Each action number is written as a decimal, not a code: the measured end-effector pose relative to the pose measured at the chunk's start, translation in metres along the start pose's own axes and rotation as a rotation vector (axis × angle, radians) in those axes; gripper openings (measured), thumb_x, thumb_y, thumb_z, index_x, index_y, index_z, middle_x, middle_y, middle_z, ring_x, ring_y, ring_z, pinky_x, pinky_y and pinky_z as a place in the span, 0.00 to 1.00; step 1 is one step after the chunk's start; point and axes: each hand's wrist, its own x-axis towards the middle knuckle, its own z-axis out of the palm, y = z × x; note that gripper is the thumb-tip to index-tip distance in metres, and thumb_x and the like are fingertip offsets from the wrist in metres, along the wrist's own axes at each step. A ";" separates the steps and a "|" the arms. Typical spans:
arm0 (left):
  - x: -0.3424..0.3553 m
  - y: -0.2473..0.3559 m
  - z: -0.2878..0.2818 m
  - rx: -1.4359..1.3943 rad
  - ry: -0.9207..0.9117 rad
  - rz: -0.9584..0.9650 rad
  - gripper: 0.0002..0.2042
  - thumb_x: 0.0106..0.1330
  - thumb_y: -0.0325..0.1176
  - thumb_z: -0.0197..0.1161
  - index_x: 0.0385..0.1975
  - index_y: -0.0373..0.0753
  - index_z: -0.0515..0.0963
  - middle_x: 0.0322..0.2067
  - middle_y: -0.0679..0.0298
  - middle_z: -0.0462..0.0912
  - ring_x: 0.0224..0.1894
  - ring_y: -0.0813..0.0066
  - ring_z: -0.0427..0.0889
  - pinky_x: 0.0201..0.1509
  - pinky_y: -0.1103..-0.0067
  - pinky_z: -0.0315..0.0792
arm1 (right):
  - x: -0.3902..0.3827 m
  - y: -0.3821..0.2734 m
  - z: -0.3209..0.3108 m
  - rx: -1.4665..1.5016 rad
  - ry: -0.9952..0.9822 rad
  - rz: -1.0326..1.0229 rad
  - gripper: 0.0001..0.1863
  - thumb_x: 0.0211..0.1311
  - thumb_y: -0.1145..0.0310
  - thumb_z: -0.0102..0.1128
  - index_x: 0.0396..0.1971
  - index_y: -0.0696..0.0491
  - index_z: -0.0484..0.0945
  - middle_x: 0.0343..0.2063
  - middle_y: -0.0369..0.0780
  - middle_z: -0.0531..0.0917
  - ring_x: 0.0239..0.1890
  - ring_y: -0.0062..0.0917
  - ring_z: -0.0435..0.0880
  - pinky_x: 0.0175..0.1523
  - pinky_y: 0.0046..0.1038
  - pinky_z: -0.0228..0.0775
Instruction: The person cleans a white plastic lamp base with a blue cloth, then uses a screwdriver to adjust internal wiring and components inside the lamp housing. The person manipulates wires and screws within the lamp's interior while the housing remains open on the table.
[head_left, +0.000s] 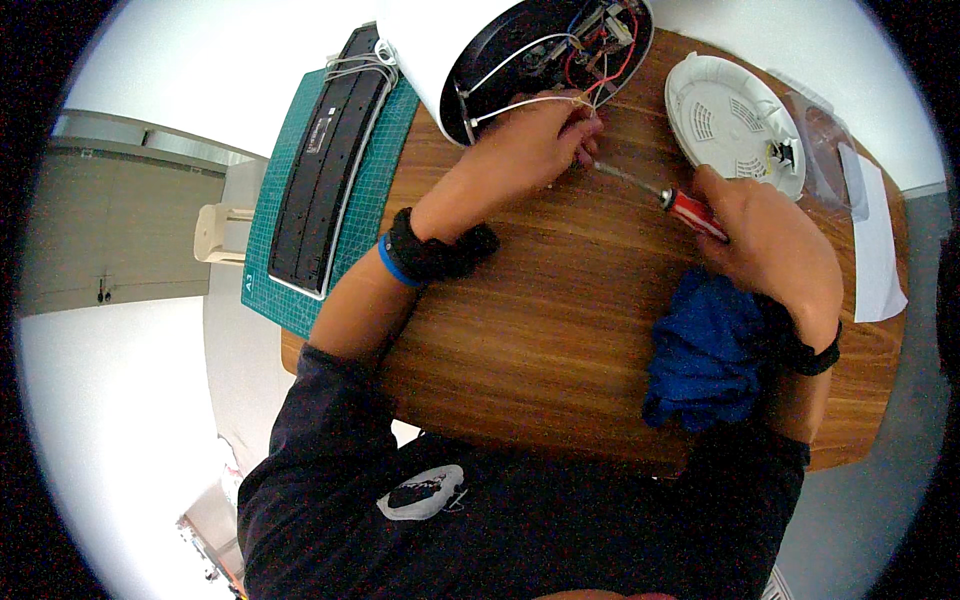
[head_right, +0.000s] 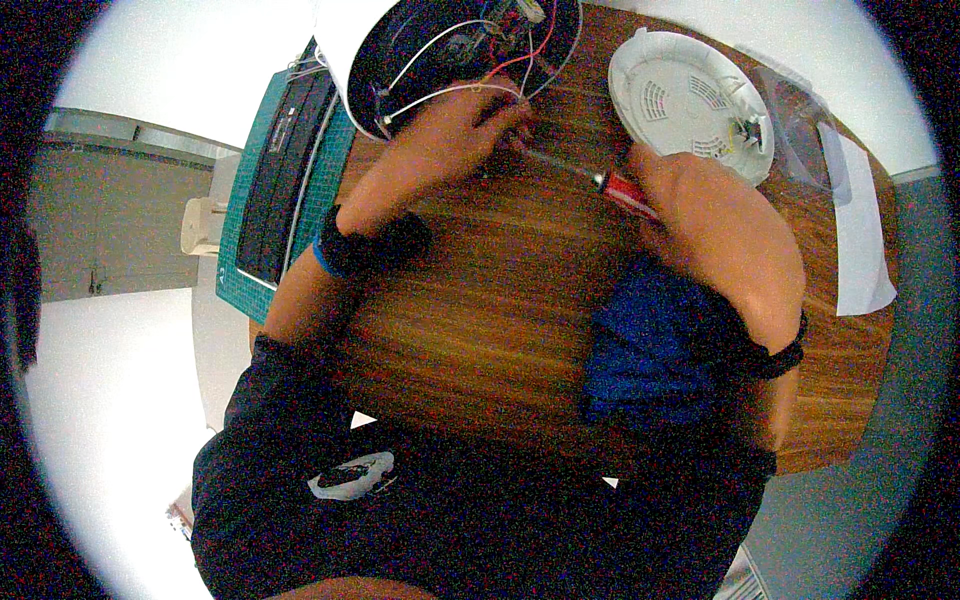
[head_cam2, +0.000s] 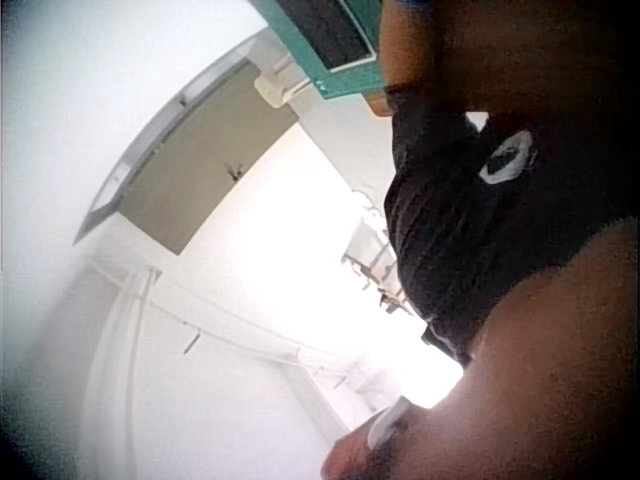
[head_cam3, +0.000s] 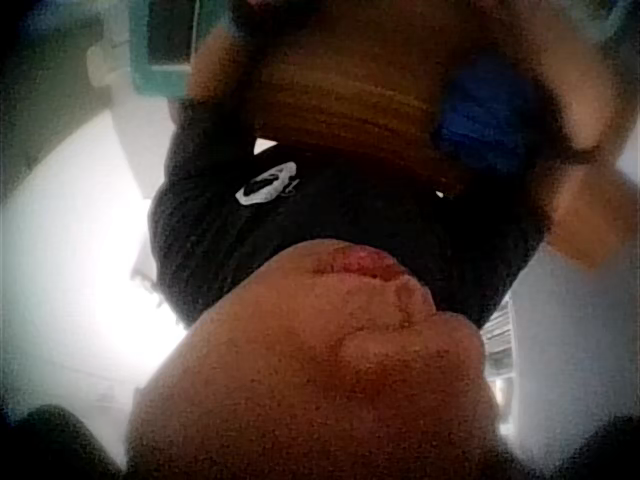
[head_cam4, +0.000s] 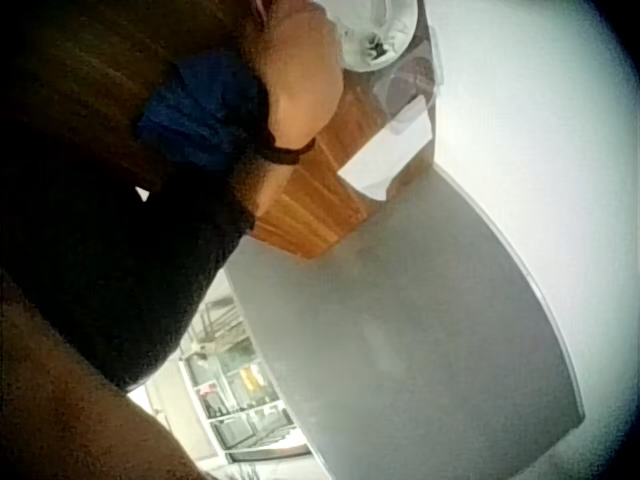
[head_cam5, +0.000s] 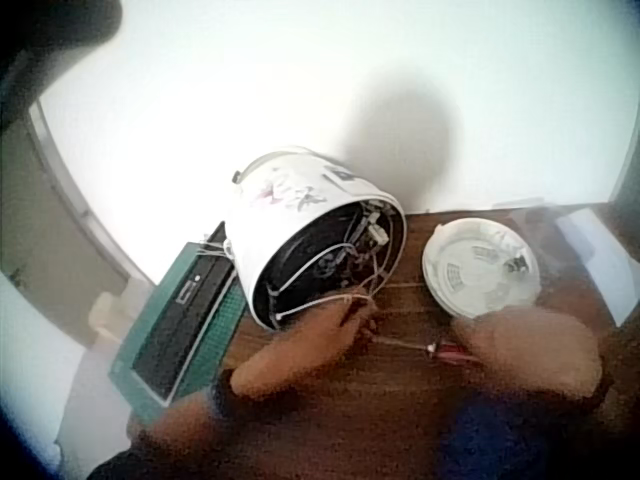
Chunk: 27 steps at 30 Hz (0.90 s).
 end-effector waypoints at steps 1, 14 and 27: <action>-0.001 -0.001 0.000 0.002 0.041 0.016 0.12 0.80 0.33 0.58 0.42 0.30 0.82 0.33 0.56 0.89 0.35 0.69 0.89 0.42 0.72 0.82 | -0.003 0.005 0.003 -0.013 0.050 -0.039 0.22 0.62 0.70 0.68 0.54 0.58 0.74 0.39 0.55 0.86 0.45 0.55 0.85 0.50 0.51 0.78; 0.001 0.011 -0.006 0.040 -0.014 0.043 0.14 0.79 0.38 0.61 0.45 0.33 0.87 0.35 0.56 0.90 0.38 0.67 0.89 0.47 0.71 0.81 | 0.016 -0.002 0.023 -0.008 -0.013 -0.158 0.26 0.53 0.74 0.73 0.54 0.56 0.76 0.48 0.51 0.84 0.49 0.53 0.84 0.53 0.47 0.79; -0.002 0.021 -0.006 -0.349 -0.107 -0.097 0.13 0.77 0.37 0.65 0.52 0.35 0.84 0.44 0.59 0.91 0.42 0.73 0.90 0.48 0.77 0.84 | 0.046 -0.017 0.015 0.345 0.483 -0.141 0.16 0.63 0.66 0.73 0.48 0.57 0.82 0.43 0.50 0.86 0.46 0.51 0.86 0.52 0.43 0.80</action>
